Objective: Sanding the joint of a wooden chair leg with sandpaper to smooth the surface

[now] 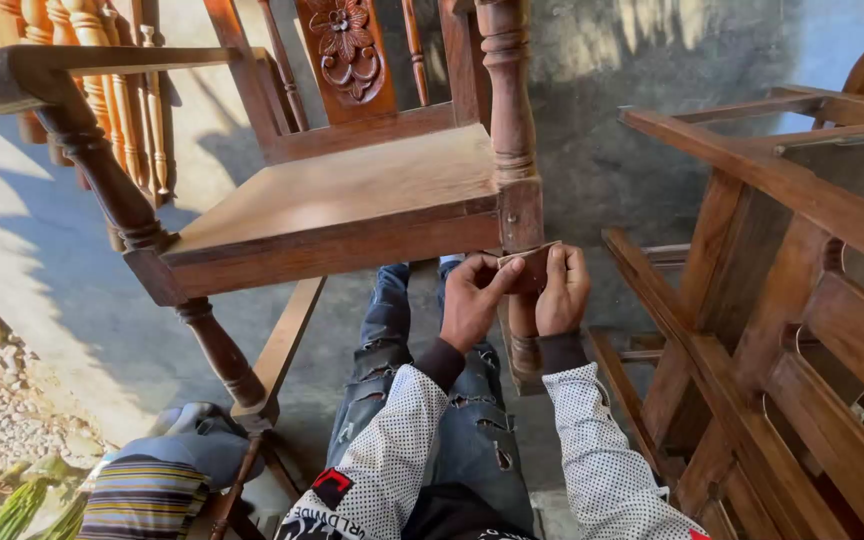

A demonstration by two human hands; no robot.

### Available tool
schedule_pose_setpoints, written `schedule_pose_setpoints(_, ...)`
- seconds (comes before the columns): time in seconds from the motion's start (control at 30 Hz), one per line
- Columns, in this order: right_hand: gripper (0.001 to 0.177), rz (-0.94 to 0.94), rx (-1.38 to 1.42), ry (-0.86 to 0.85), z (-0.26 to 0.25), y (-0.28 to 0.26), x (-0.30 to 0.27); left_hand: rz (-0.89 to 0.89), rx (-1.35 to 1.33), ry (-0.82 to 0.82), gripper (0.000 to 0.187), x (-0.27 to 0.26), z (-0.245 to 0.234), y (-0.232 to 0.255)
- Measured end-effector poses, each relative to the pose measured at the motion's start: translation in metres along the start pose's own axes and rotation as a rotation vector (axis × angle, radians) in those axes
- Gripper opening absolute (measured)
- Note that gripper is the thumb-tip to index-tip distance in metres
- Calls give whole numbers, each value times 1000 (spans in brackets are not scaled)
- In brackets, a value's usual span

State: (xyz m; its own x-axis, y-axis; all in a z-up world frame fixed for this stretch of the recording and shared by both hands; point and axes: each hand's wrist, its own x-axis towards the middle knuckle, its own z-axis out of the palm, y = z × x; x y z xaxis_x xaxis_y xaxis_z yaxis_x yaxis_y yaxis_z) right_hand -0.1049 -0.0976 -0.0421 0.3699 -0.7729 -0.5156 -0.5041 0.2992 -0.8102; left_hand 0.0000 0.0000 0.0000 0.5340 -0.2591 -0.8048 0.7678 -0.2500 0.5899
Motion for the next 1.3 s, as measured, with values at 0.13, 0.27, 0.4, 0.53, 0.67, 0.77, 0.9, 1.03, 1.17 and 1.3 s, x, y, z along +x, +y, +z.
schedule_pose_setpoints(0.13,33,-6,-9,70,5,-4,-3,38,-36,13,25,7,-1,-17)
schedule_pose_setpoints(0.27,24,2,-31,117,13,-17,-9,15,-86,34,23,16,-8,-26)
schedule_pose_setpoints(0.4,22,-18,-24,185,20,-14,-10,27,-206,47,22,17,-7,-42)
schedule_pose_setpoints(0.53,19,54,71,223,31,-2,10,55,-202,15,24,11,0,-42)
schedule_pose_setpoints(0.67,22,25,13,250,29,-12,-4,31,-244,31,24,19,-4,-47)
schedule_pose_setpoints(0.77,24,-54,-41,270,33,-19,-9,51,-292,4,20,25,-8,-50)
schedule_pose_setpoints(0.9,21,-17,15,240,34,-17,6,106,-213,-34,25,20,-5,-42)
schedule_pose_setpoints(1.03,21,-97,-160,248,26,-12,4,71,-224,-62,22,29,-9,-41)
schedule_pose_setpoints(1.17,22,-142,-319,320,32,-20,-14,76,-290,-99,26,34,-19,-40)
schedule_pose_setpoints(1.3,22,-136,-216,289,28,1,10,153,-39,-108,26,25,-13,-20)
